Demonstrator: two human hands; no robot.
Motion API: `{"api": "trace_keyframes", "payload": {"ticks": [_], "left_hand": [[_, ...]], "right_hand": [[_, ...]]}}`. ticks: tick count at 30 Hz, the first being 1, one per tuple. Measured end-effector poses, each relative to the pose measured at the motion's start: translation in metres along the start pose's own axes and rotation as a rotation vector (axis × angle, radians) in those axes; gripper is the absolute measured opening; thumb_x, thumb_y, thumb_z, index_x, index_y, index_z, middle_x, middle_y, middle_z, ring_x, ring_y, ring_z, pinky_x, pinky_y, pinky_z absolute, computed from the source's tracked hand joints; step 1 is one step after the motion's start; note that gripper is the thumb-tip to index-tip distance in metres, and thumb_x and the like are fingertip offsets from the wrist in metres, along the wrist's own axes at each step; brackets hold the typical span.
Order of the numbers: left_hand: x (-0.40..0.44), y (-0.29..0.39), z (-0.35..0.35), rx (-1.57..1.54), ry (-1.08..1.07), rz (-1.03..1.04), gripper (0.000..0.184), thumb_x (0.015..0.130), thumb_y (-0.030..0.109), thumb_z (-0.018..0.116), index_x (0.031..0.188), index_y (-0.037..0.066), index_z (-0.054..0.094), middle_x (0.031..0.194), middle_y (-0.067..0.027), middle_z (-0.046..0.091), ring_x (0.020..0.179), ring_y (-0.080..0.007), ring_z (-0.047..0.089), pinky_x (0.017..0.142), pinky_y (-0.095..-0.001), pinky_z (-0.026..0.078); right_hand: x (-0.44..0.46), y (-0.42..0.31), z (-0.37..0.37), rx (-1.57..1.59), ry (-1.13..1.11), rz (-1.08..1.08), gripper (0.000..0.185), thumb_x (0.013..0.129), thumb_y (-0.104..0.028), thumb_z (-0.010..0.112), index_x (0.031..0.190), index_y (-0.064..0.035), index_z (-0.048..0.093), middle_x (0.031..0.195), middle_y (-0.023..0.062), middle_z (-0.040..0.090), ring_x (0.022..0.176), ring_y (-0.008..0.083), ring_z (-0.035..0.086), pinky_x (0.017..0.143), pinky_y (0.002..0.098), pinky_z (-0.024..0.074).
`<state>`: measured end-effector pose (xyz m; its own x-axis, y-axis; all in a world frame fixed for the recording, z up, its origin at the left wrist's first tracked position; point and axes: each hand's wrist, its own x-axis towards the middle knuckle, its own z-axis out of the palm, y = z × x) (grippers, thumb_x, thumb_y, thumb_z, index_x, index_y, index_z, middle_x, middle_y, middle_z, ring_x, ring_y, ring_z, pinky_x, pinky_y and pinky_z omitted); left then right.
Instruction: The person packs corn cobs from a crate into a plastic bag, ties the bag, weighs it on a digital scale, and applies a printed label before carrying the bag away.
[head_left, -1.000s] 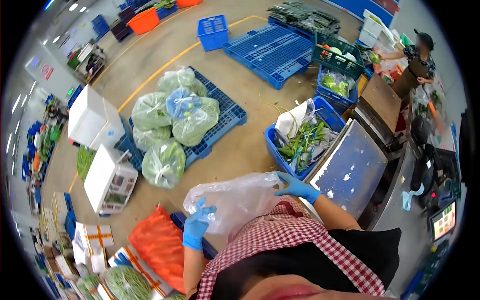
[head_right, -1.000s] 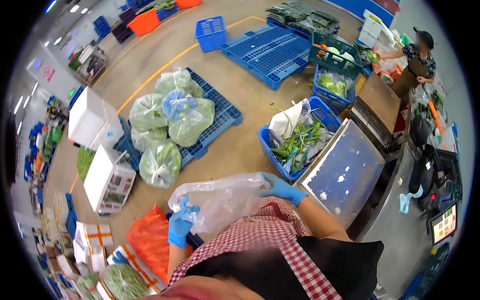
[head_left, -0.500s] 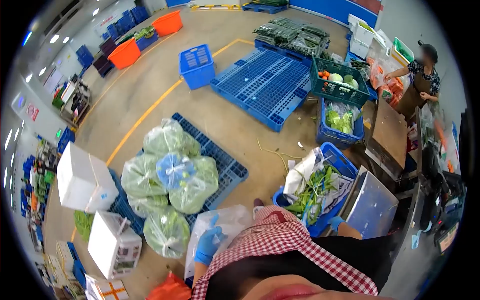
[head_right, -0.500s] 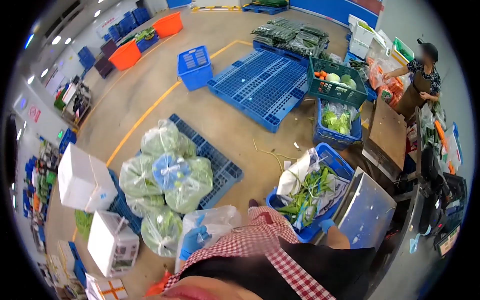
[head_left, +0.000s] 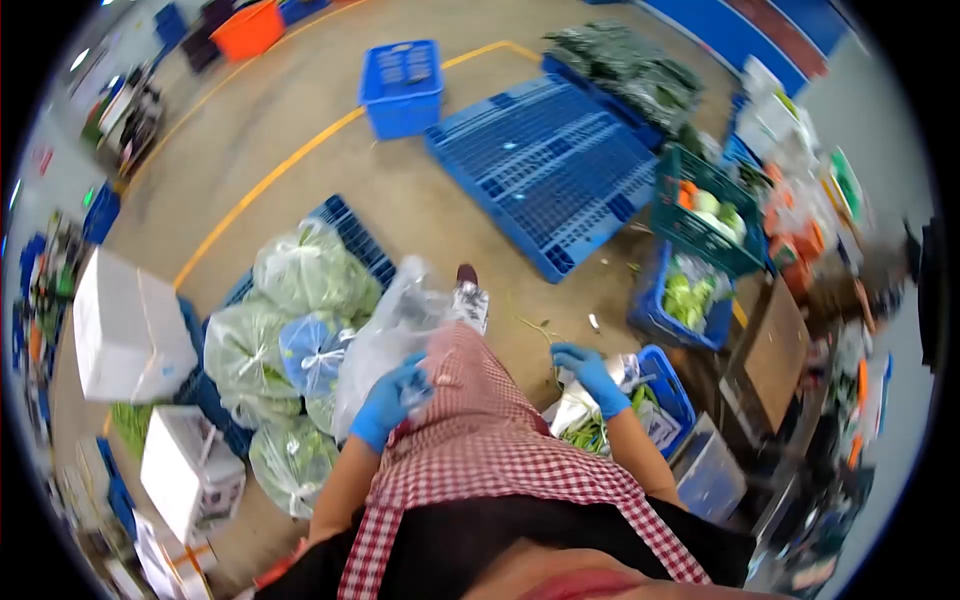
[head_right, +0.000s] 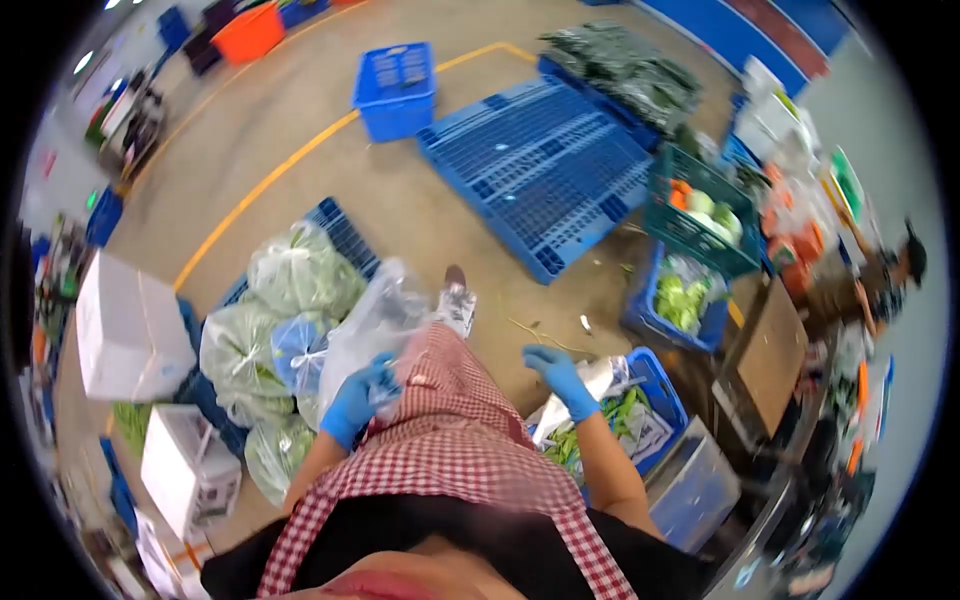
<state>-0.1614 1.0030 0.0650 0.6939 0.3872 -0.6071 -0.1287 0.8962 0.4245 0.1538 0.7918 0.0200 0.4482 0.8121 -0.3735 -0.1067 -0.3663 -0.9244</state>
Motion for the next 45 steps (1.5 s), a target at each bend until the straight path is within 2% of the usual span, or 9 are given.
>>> {"api": "trace_keyframes", "payload": {"ticks": [6, 11, 14, 20, 26, 31, 36, 43, 45], "left_hand": [[0.168, 0.123, -0.028, -0.078, -0.094, -0.114, 0.037, 0.087, 0.008, 0.048, 0.124, 0.005, 0.043, 0.086, -0.0045, 0.053, 0.076, -0.0157, 0.054, 0.085, -0.0373, 0.048], [0.26, 0.292, 0.0, 0.033, 0.031, 0.086, 0.036, 0.089, 0.011, 0.044, 0.124, 0.007, 0.046, 0.084, -0.0034, 0.053, 0.076, -0.0137, 0.053, 0.08, -0.033, 0.05], [0.269, 0.379, 0.003, -0.139, 0.055, 0.221, 0.037, 0.088, 0.011, 0.044, 0.125, 0.007, 0.045, 0.08, -0.0029, 0.054, 0.069, -0.0126, 0.052, 0.08, -0.0318, 0.047], [0.282, 0.486, -0.039, -0.371, 0.191, 0.481, 0.042, 0.083, 0.011, 0.051, 0.123, 0.006, 0.041, 0.076, -0.0023, 0.055, 0.06, -0.0133, 0.05, 0.08, -0.0336, 0.042], [0.339, 0.563, -0.066, -0.556, 0.321, 0.635, 0.037, 0.084, 0.01, 0.049, 0.121, 0.007, 0.045, 0.077, -0.0035, 0.057, 0.064, -0.0152, 0.053, 0.079, -0.0346, 0.043], [0.424, 0.664, -0.045, -0.574, 0.394, 0.572, 0.032, 0.084, 0.01, 0.051, 0.115, 0.006, 0.051, 0.079, -0.0042, 0.058, 0.069, -0.0159, 0.054, 0.077, -0.0355, 0.045], [0.492, 0.76, -0.071, -0.639, 0.382, 0.63, 0.03, 0.082, 0.01, 0.053, 0.111, 0.005, 0.053, 0.082, -0.0055, 0.057, 0.077, -0.0177, 0.055, 0.076, -0.0358, 0.047], [0.586, 0.839, -0.138, -0.675, 0.538, 0.478, 0.03, 0.079, 0.01, 0.057, 0.109, 0.004, 0.055, 0.085, -0.006, 0.058, 0.081, -0.0176, 0.054, 0.075, -0.0329, 0.047], [0.616, 0.866, -0.149, -0.328, 0.572, 0.525, 0.027, 0.079, 0.012, 0.058, 0.105, 0.003, 0.056, 0.086, -0.0067, 0.058, 0.081, -0.0189, 0.055, 0.074, -0.0314, 0.047]], "right_hand": [[0.174, -0.161, 0.012, 0.077, 0.074, -0.117, 0.028, 0.083, -0.01, 0.056, 0.109, 0.0023, 0.056, 0.1, 0.0075, 0.06, 0.093, 0.0143, 0.056, 0.083, 0.0265, 0.0439], [0.385, -0.089, -0.014, -0.32, 0.032, 0.231, 0.026, 0.081, -0.019, 0.058, 0.099, 0.0001, 0.061, 0.089, 0.0068, 0.063, 0.08, 0.0157, 0.058, 0.071, 0.0271, 0.0451], [0.422, -0.038, -0.033, -0.712, -0.176, 0.495, 0.023, 0.081, -0.017, 0.057, 0.095, -0.0003, 0.062, 0.086, 0.0081, 0.062, 0.078, 0.0166, 0.058, 0.071, 0.026, 0.0459], [0.493, -0.044, -0.016, -0.768, -0.313, 0.71, 0.023, 0.081, -0.019, 0.057, 0.094, -0.0009, 0.063, 0.085, 0.0079, 0.063, 0.076, 0.0168, 0.058, 0.069, 0.0276, 0.0462], [0.741, -0.133, 0.015, -0.912, -0.327, 0.492, 0.023, 0.081, -0.021, 0.057, 0.092, -0.0014, 0.063, 0.083, 0.0078, 0.063, 0.074, 0.017, 0.058, 0.068, 0.0293, 0.0466], [0.999, -0.295, 0.077, -0.887, -0.212, 0.114, 0.023, 0.081, -0.022, 0.056, 0.09, -0.0019, 0.063, 0.083, 0.0076, 0.064, 0.072, 0.0171, 0.058, 0.066, 0.0307, 0.0469], [1.144, -0.412, 0.169, -0.76, -0.247, -0.085, 0.024, 0.081, -0.024, 0.056, 0.089, -0.0023, 0.064, 0.082, 0.0075, 0.064, 0.07, 0.0173, 0.059, 0.065, 0.0321, 0.0472], [1.232, -0.401, 0.222, -0.636, -0.47, 0.136, 0.022, 0.082, -0.024, 0.055, 0.082, -0.0035, 0.062, 0.078, 0.0081, 0.062, 0.067, 0.016, 0.056, 0.061, 0.0297, 0.0457], [1.243, -0.389, 0.226, -0.694, -0.471, 0.218, 0.023, 0.082, -0.024, 0.053, 0.086, -0.003, 0.061, 0.082, 0.0096, 0.061, 0.071, 0.0176, 0.056, 0.063, 0.0308, 0.0456]]}}
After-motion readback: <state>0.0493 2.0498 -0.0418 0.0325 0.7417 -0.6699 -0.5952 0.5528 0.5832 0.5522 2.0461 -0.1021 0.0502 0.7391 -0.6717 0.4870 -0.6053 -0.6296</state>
